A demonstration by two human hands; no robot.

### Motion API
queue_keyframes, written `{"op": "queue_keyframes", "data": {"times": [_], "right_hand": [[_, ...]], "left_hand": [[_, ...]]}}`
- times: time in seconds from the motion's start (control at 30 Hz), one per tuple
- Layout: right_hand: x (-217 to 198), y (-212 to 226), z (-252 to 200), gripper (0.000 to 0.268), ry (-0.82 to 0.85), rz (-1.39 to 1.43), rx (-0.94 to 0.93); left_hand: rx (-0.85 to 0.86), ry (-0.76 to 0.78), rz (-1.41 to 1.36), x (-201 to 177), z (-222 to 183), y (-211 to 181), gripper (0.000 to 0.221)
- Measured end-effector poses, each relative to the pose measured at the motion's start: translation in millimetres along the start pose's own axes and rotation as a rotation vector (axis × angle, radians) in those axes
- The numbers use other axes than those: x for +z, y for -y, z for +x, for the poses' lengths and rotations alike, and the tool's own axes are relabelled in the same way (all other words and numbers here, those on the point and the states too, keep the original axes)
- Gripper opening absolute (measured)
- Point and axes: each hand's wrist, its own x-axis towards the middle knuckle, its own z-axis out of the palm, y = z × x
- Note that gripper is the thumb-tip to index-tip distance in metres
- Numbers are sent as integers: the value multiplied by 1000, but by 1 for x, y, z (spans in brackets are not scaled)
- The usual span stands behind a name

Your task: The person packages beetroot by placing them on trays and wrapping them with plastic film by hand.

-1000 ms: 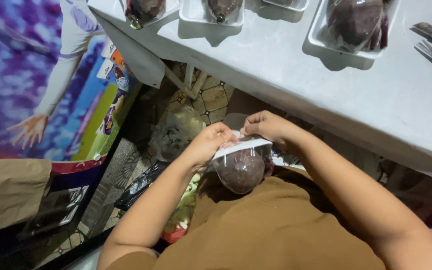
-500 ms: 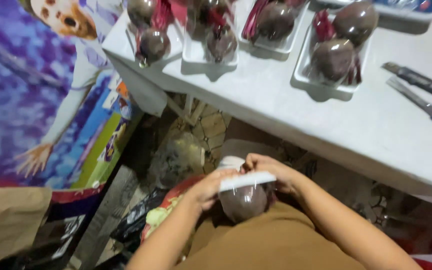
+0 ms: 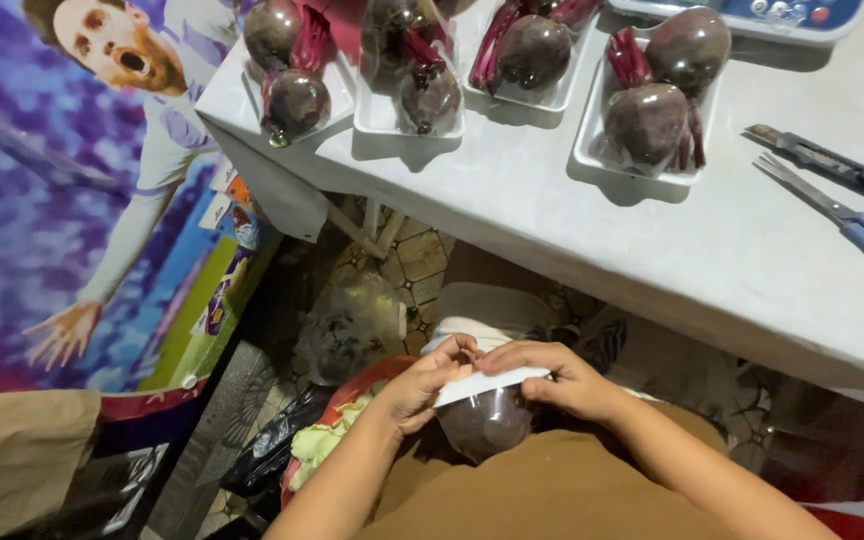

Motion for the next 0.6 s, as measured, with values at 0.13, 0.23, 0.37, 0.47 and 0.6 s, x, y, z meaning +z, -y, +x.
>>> {"op": "queue_keyframes", "data": {"times": [0.13, 0.23, 0.37, 0.47, 0.6], "right_hand": [[-11, -25, -12, 54, -105, 82, 39], [-11, -39, -14, 63, -307, 123, 160], [-12, -57, -1, 60, -517, 291, 250], [-14, -66, 13, 49, -619, 369, 238], [-16, -64, 17, 55, -707, 453, 434]], "left_hand": [[197, 94, 109, 23, -3, -8, 19], [487, 27, 708, 24, -11, -5, 50], [525, 13, 640, 11, -6, 29, 64], [57, -561, 1004, -64, 22, 81, 90], [377, -712, 611, -33, 44, 61, 73]]}}
